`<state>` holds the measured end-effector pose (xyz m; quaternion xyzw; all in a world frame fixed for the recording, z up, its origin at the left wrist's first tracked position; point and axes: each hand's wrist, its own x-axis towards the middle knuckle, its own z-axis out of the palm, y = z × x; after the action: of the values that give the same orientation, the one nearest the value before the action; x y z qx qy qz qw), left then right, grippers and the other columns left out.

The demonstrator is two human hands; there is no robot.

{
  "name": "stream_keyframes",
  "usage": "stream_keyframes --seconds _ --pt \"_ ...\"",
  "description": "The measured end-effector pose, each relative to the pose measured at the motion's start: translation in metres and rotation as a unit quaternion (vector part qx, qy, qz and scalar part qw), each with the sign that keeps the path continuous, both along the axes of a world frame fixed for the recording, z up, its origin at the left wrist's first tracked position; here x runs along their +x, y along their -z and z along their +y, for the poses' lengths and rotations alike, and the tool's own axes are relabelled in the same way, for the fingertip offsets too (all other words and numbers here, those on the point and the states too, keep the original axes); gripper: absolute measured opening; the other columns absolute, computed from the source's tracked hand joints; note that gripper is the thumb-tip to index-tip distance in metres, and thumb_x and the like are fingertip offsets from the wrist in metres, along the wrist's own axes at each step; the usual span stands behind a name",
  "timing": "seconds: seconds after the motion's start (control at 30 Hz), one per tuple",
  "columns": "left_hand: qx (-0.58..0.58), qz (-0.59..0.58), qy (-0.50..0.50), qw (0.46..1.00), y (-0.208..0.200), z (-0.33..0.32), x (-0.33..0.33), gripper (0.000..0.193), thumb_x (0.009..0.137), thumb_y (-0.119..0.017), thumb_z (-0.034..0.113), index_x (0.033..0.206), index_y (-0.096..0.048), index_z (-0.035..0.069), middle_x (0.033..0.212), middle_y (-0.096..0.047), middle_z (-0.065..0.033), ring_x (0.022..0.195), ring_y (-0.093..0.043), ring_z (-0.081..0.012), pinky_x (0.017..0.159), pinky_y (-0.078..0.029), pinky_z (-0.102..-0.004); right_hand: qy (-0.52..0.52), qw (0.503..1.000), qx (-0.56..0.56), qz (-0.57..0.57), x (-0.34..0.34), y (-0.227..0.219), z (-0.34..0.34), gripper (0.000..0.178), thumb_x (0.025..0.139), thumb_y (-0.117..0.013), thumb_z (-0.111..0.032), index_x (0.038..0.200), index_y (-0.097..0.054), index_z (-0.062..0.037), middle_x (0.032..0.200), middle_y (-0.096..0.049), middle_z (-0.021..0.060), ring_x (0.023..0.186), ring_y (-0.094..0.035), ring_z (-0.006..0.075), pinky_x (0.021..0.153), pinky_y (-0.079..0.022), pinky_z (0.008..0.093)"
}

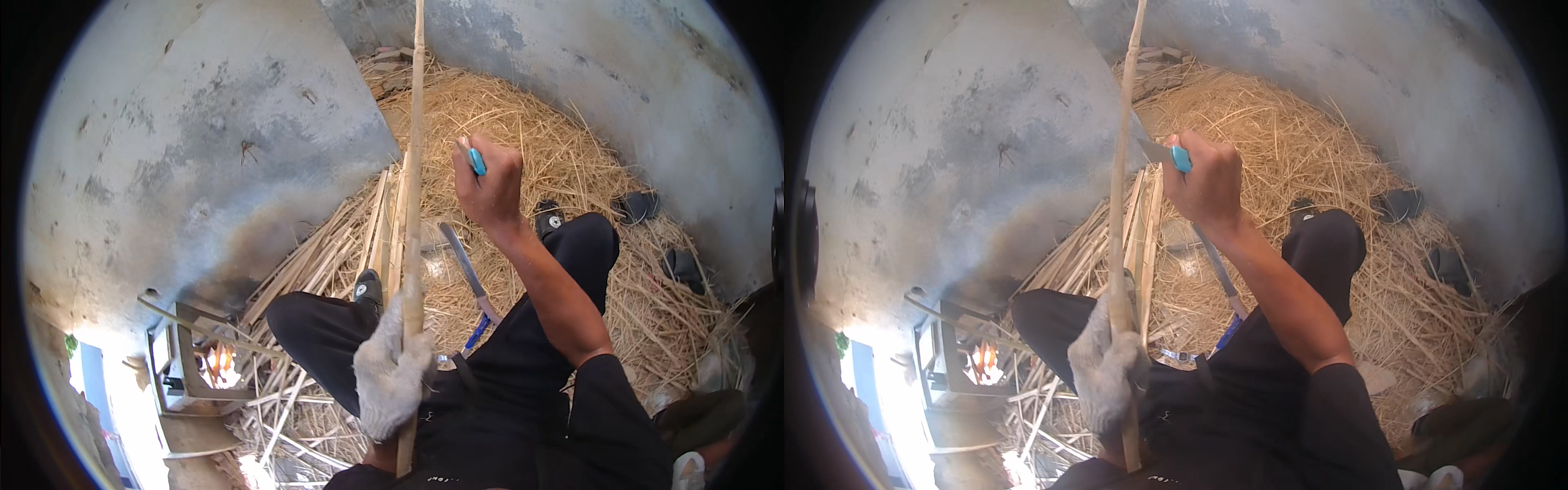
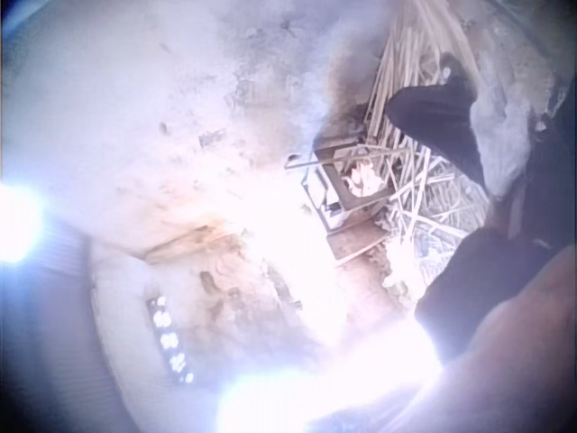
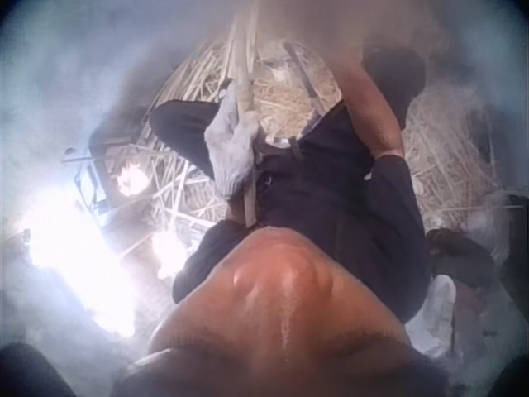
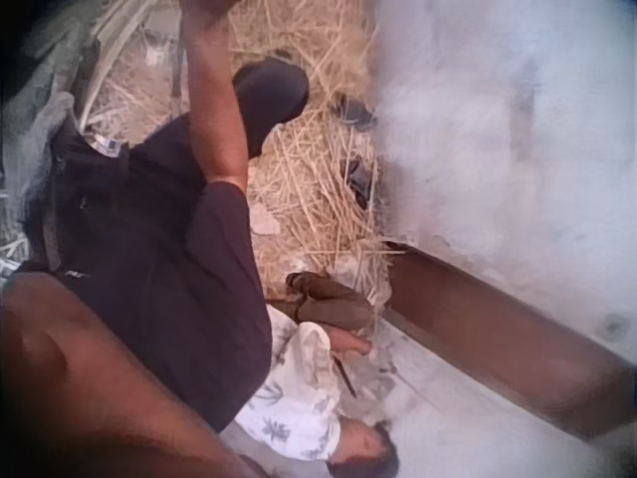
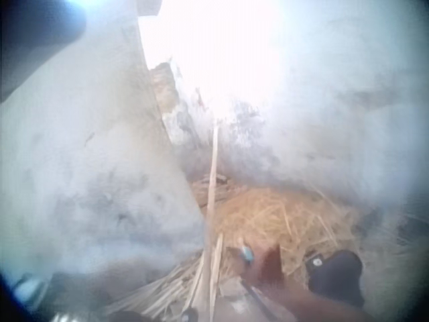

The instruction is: The person sits on a straw-covered floor and uses a knife to shave thin strips from a long bamboo stick. They hold the stick with a gloved hand and repeatedly scrape along its length, creating fine shavings that fall onto the floor.

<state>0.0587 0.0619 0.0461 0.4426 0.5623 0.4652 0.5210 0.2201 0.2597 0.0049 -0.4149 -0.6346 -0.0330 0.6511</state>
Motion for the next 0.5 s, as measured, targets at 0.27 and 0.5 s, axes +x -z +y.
stream_keyframes --seconds 0.27,0.5 --pt "0.019 0.062 0.002 0.998 0.009 0.0 -0.004 0.053 0.089 -0.058 0.009 0.141 -0.05 0.003 0.063 -0.056 -0.0005 0.051 -0.05 -0.0045 0.047 -0.04 -0.0218 -0.128 0.99 -0.011 -0.064 -0.023 0.007 -0.024 0.027 0.086 -0.063 -0.015 0.062 -0.052 -0.005 0.048 -0.05 0.0115 0.039 -0.054 0.026 0.04 -0.04 0.0366" --pt "0.038 0.016 -0.009 0.999 0.004 -0.001 0.002 0.055 0.087 -0.053 0.009 0.141 -0.046 -0.003 0.059 -0.052 -0.0013 0.045 -0.046 -0.0058 0.041 -0.036 -0.0207 -0.085 0.992 0.015 -0.094 -0.027 0.011 -0.009 0.029 0.088 -0.06 -0.015 0.06 -0.053 -0.0079 0.047 -0.054 0.0077 0.038 -0.054 0.0211 0.038 -0.04 0.036"
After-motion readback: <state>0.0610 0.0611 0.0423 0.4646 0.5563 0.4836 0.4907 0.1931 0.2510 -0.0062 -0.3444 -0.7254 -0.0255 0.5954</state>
